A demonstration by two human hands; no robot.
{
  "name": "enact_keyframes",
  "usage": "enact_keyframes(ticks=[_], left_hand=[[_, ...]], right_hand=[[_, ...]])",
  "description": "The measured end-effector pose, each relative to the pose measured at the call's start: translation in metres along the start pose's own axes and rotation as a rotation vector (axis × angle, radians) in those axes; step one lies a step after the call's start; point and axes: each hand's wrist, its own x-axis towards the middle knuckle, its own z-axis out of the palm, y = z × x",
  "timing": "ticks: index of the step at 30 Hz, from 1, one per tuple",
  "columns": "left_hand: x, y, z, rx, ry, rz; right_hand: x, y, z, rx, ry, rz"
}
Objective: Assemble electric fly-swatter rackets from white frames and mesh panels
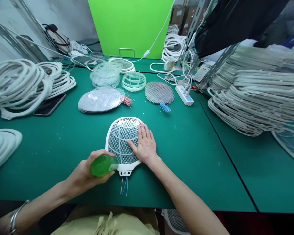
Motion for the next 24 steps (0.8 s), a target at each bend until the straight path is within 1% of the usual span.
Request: enact_keyframes(ticks=[1, 2, 4, 5, 6, 8, 9, 10, 12, 13, 14, 15, 17, 18, 20, 22, 23, 24], left_hand=[[-0.002, -0.003, 0.0, 0.01, -0.019, -0.024], [-0.003, -0.005, -0.001, 0.011, 0.027, -0.045], [-0.004, -0.007, -0.004, 0.014, 0.206, -0.05], [-0.003, -0.008, -0.005, 0.02, 0.267, -0.043], [-0.002, -0.009, -0.007, 0.031, 0.273, -0.05], [0.001, -0.011, -0.012, 0.068, 0.183, -0.092], [0.004, -0.013, -0.014, 0.083, 0.166, -0.116], [0.007, -0.015, -0.016, 0.091, 0.198, -0.132], [0.013, -0.02, -0.021, 0.099, 0.307, -0.146], [0.016, -0.021, -0.022, 0.096, 0.336, -0.161], [0.019, -0.022, -0.023, 0.095, 0.334, -0.184], [0.021, -0.022, -0.023, 0.097, 0.309, -0.207], [0.024, -0.014, -0.018, 0.074, 0.257, -0.22], [0.025, -0.007, -0.013, 0.045, 0.249, -0.182], [0.028, 0.011, 0.001, -0.023, 0.218, -0.025], [0.031, 0.027, 0.017, -0.064, 0.147, 0.164], [0.034, 0.033, 0.024, -0.07, 0.104, 0.239], [0.037, 0.036, 0.031, -0.07, 0.047, 0.282]], right_hand=[[0.0, 0.0, 0.0, 0.006, 0.002, -0.001], [0.0, 0.0, 0.0, 0.013, 0.001, -0.003], [-0.001, 0.0, 0.0, 0.02, -0.003, -0.008], [-0.001, 0.001, 0.0, 0.019, -0.004, -0.01], [-0.001, 0.001, 0.0, 0.017, -0.001, -0.009], [-0.001, 0.001, 0.0, 0.015, -0.002, -0.01], [0.0, 0.001, 0.0, 0.017, -0.004, -0.009], [0.0, 0.002, 0.001, 0.02, -0.006, -0.007], [0.0, 0.002, 0.0, 0.028, -0.011, -0.006], [-0.001, 0.001, 0.0, 0.036, -0.014, -0.006], [-0.001, 0.001, 0.0, 0.048, -0.016, -0.004], [-0.001, 0.001, -0.001, 0.069, -0.023, -0.003], [0.0, 0.002, -0.003, 0.158, -0.062, 0.005], [0.0, 0.003, -0.005, 0.214, -0.092, 0.011], [0.003, 0.006, -0.009, 0.319, -0.164, 0.018], [0.008, 0.012, -0.016, 0.387, -0.235, 0.013], [0.01, 0.016, -0.019, 0.411, -0.265, 0.005], [0.012, 0.02, -0.022, 0.439, -0.291, -0.003]])
